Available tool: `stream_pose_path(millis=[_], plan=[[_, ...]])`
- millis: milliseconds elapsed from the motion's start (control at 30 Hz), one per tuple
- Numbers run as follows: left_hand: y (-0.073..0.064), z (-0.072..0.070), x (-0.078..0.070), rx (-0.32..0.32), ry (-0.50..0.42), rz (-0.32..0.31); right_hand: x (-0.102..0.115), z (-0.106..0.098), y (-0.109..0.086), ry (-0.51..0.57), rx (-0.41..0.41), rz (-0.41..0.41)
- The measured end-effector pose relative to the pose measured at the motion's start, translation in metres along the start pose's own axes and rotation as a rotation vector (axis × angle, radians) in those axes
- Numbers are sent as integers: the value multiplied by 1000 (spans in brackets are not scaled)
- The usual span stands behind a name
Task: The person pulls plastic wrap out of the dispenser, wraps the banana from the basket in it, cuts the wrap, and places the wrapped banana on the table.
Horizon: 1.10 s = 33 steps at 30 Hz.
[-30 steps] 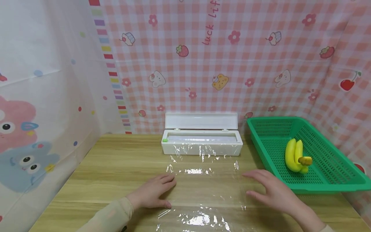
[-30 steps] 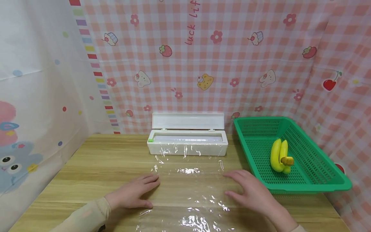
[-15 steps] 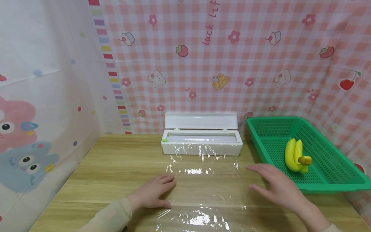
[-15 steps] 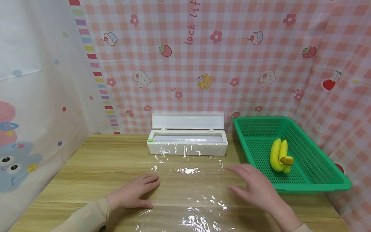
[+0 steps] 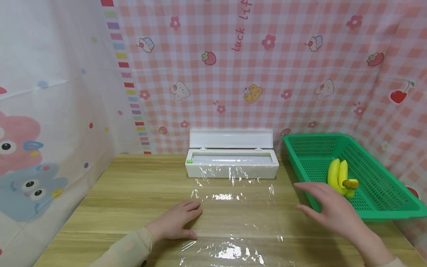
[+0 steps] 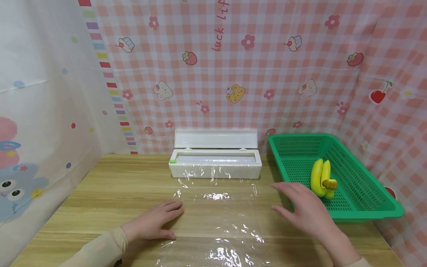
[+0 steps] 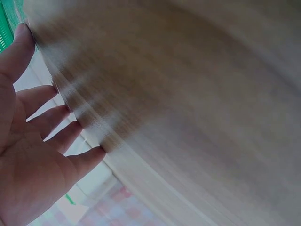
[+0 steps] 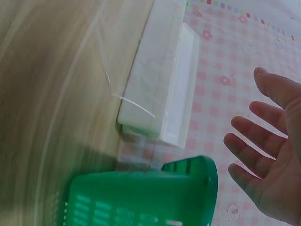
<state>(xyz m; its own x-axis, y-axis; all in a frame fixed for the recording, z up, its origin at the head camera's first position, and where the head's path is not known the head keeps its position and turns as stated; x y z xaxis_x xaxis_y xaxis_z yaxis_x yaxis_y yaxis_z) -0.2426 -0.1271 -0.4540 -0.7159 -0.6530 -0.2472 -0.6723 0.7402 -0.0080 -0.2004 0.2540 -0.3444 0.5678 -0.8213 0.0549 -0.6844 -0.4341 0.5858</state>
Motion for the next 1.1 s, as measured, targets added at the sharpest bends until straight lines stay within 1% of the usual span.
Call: stream_pose_path(millis=[233, 367, 500, 600, 700, 833, 1100], plan=[[0, -2, -2, -21, 23, 44, -10, -9, -3, -10, 17, 63], [0, -3, -2, -17, 18, 39, -15, -15, -4, -18, 7, 69], [0, -2, -1, -12, 13, 31, -21, -21, -6, -26, -32, 58], [0, -1, 0, -12, 12, 30, -26, -26, -7, -40, -51, 70], [0, -2, 0, -12, 11, 30, -32, -29, -9, -45, -35, 102], [0, -2, -1, -12, 10, 30, -40, -32, -9, -48, 12, 143], [0, 0, -1, -16, 18, 42, -59, -34, -12, -86, 66, 190]])
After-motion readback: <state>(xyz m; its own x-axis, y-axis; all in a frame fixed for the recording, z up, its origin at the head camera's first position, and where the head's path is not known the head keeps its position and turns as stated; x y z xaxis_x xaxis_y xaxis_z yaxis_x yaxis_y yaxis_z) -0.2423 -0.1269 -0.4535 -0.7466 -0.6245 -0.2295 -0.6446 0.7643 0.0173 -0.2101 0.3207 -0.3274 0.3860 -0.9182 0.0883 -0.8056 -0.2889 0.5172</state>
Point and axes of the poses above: each hand's wrist, its own y-axis towards the middle knuckle, its own z-axis out of the palm, x = y × z, the point moved 6 cm from there along y, towards the middle knuckle, and after that the axes turned 5 degrees about -y, right-handed, at the moved point
